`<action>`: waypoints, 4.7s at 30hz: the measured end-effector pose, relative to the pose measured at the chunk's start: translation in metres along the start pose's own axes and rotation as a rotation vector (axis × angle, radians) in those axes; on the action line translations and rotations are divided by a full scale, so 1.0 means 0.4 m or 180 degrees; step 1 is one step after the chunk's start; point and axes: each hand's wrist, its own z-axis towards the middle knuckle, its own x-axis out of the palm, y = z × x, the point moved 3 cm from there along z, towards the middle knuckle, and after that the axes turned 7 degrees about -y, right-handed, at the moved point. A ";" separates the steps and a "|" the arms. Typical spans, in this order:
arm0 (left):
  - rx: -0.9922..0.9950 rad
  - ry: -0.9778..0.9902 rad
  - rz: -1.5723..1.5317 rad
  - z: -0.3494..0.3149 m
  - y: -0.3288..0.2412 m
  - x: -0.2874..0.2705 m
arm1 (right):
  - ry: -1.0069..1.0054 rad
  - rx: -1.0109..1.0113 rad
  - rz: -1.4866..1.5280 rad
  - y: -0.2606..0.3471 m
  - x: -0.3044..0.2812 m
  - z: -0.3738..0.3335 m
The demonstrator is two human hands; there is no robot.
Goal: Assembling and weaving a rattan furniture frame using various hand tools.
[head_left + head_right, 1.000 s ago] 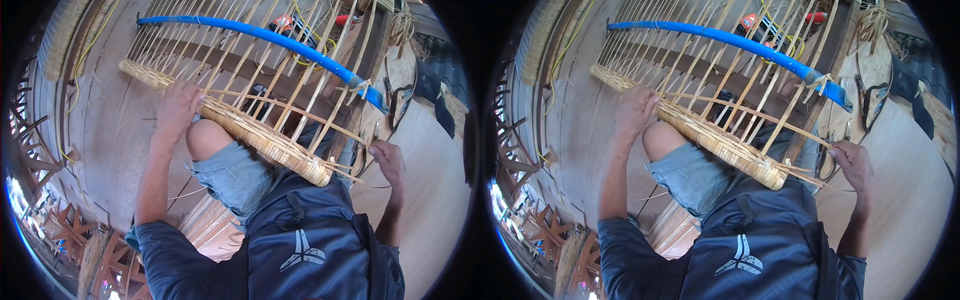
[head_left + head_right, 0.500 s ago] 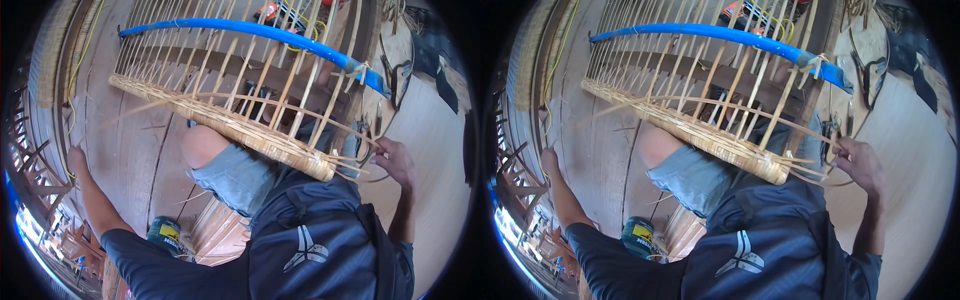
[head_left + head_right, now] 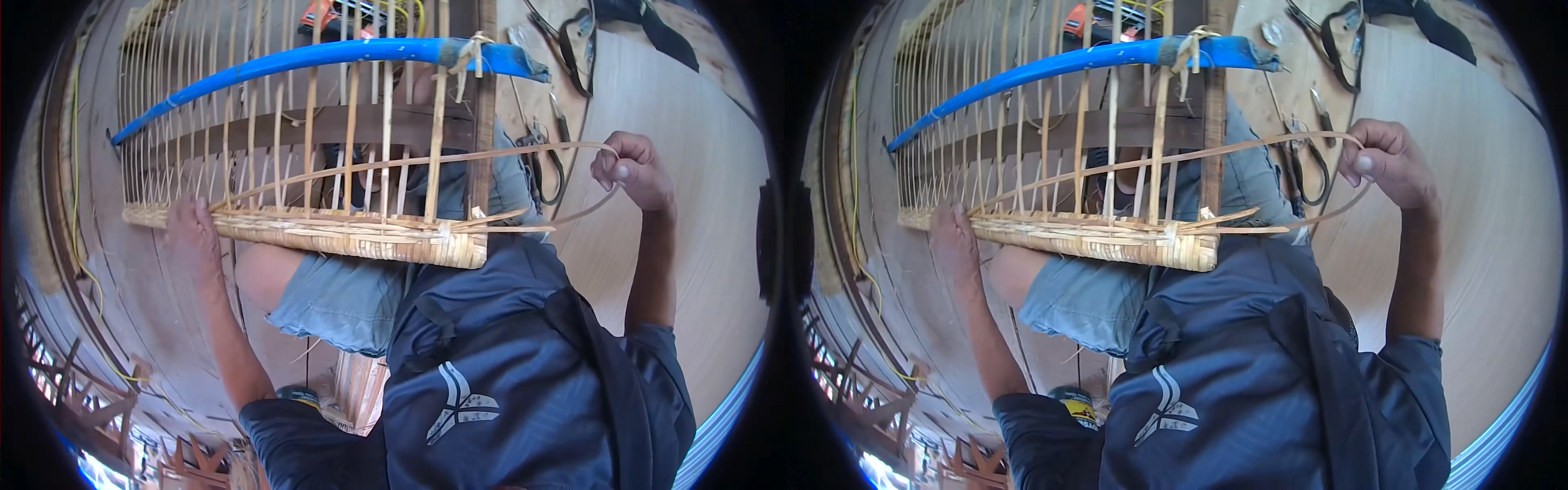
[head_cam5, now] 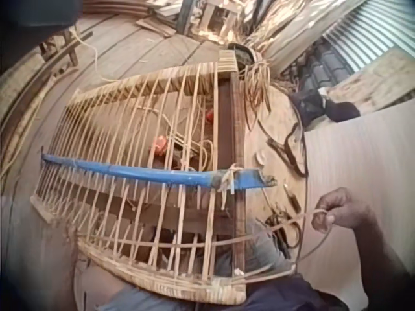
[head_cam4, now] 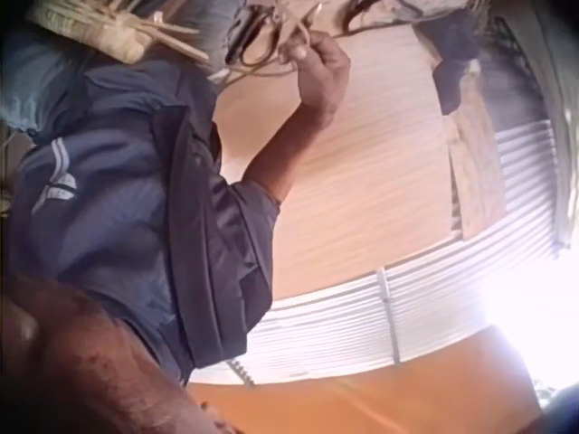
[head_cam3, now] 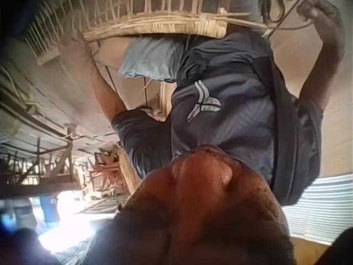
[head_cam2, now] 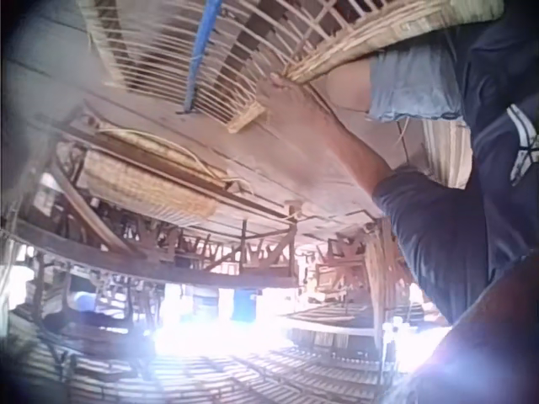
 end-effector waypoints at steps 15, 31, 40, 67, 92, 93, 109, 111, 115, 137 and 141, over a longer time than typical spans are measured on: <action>-0.0403 -0.0153 -0.0605 -0.001 -0.051 -0.174 | 0.1495 0.0459 0.1533 -0.185 0.160 0.010; 0.0338 0.1065 -0.0921 -0.217 -0.854 -0.373 | 0.1982 -0.0816 0.1631 -0.306 0.190 -0.060; -0.0073 -0.0095 -0.0914 -0.308 -0.837 -0.309 | 0.2312 -0.1007 0.2074 -0.323 0.241 -0.073; -0.0256 -0.0056 -0.2027 -0.277 -0.813 -0.289 | 0.2057 -0.1740 0.2051 -0.253 0.245 -0.029; -0.0859 -0.0649 -0.2004 -0.323 -0.840 -0.261 | 0.1156 -0.3013 0.0922 -0.040 0.427 0.148; -0.0872 -0.0649 -0.2026 -0.322 -0.840 -0.260 | 0.1015 -0.3095 0.1018 -0.041 0.432 0.148; -0.1742 -0.0236 -0.2929 -0.258 -0.760 -0.344 | 0.0920 -0.2968 0.1066 -0.034 0.456 0.156; -0.1735 -0.0096 -0.2744 -0.230 -0.736 -0.353 | 0.1009 -0.2862 0.1085 -0.033 0.454 0.158; -0.1349 0.0783 -0.2535 -0.193 -0.737 -0.323 | 0.1350 -0.2644 0.0843 -0.031 0.449 0.158; -0.1484 0.0184 -0.2521 -0.088 -0.349 -0.228 | 0.0538 -0.3650 -0.1028 -0.070 0.344 0.105; -0.0906 0.0110 -0.1434 -0.039 -0.176 -0.100 | 0.0375 -0.3483 -0.1342 -0.062 0.335 0.100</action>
